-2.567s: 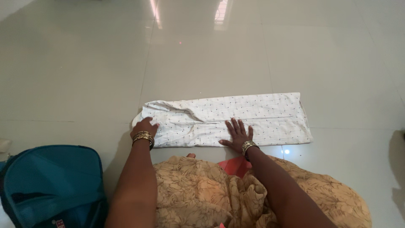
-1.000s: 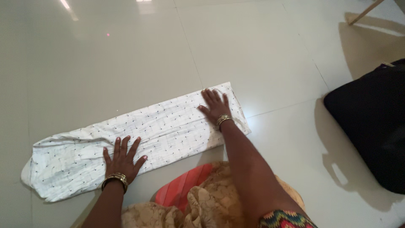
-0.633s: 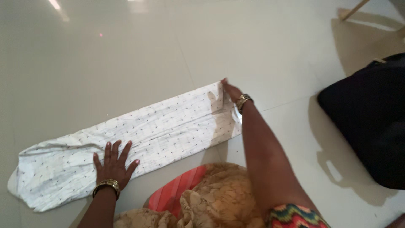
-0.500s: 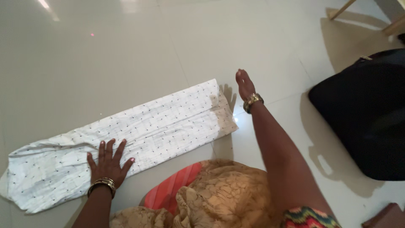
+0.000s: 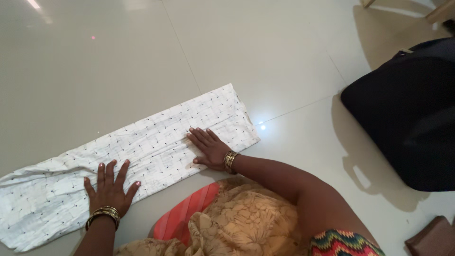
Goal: The person folds a white collared shirt by hand on the floor, tucking in the sleeves and folding the torso into a neat rectangle.
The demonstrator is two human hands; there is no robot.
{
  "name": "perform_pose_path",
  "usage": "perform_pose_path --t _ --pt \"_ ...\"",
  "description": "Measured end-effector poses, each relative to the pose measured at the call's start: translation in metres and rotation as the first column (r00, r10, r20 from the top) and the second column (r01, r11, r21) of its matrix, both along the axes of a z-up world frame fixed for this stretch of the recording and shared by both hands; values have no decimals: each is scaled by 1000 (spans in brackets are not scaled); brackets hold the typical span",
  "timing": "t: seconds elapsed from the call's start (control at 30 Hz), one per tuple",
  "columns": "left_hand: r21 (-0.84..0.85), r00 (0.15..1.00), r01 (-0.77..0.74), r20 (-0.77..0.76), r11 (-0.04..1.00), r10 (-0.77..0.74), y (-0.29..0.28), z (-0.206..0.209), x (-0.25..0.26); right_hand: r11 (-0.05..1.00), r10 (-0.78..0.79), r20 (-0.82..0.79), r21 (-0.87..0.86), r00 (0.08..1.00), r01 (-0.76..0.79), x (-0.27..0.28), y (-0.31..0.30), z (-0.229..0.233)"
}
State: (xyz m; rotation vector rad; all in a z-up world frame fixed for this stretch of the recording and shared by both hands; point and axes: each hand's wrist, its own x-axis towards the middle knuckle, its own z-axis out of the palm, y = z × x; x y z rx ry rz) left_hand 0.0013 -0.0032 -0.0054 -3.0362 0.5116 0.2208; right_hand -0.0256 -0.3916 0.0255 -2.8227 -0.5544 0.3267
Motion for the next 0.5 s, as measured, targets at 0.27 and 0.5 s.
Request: perform_pose_path --t 0.27,0.5 --pt "-64 996 46 76 997 -41 2 -3 0 967 -188 -111 -192 976 165 17 -70 5" --pt "-79 996 46 76 996 -40 1 0 -4 883 -449 74 -119 890 455 18 -155 -19"
